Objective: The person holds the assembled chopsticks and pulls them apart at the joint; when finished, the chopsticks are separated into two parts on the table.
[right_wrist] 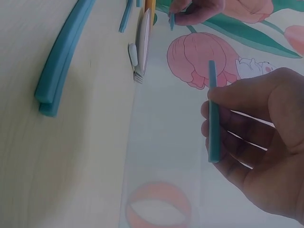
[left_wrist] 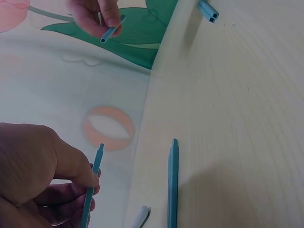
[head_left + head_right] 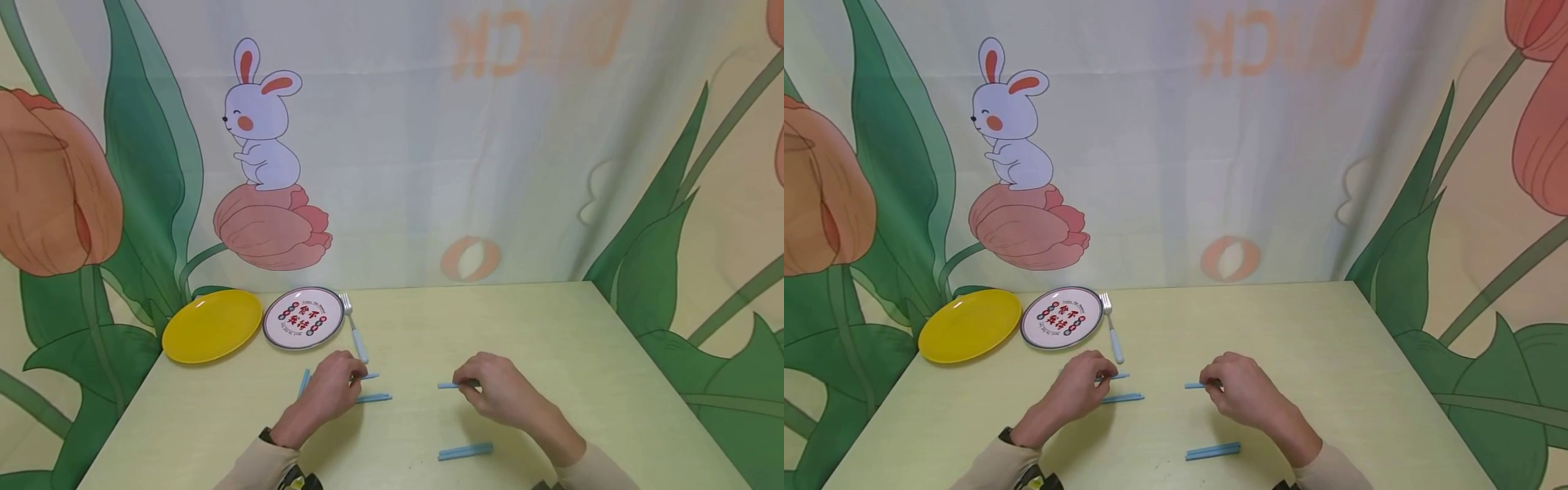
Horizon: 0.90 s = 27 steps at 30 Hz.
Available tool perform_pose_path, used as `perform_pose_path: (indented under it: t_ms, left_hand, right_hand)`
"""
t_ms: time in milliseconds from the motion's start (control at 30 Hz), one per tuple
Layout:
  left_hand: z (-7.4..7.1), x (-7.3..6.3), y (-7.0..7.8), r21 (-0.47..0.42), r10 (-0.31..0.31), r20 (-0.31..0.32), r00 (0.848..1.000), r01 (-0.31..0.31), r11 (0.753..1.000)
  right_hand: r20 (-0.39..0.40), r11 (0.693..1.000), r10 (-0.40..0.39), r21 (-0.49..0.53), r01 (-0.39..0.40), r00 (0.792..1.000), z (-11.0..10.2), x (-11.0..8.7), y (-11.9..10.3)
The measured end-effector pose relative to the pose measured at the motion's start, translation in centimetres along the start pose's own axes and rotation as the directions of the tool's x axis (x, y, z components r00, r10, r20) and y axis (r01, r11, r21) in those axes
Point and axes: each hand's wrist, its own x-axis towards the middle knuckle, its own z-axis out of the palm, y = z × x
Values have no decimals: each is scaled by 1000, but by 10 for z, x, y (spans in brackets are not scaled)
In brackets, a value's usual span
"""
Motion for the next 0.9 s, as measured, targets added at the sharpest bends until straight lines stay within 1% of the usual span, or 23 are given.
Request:
perform_pose_path:
  t_ms: [267,533,700,800,900]
  left_hand:
    - [6,1,-3,-7,-29,58,998,29,1000]
    - [12,1,-8,-23,-56,96,994,58,998]
    - [15,1,-10,-30,-44,111,993,48,998]
    - [17,2,-11,-29,-26,114,993,29,999]
    - [18,2,-11,-27,-23,121,992,27,999]
  right_hand:
    - [49,999,-1,42,-1,999,0,-5,-8]
    - [64,998,-17,64,13,998,0,-10,-12]
    - [69,998,-31,64,27,997,-1,-13,-11]
    - [73,997,-42,60,38,996,-1,-15,-10]
    - [78,997,-52,67,47,996,-1,-16,-10]
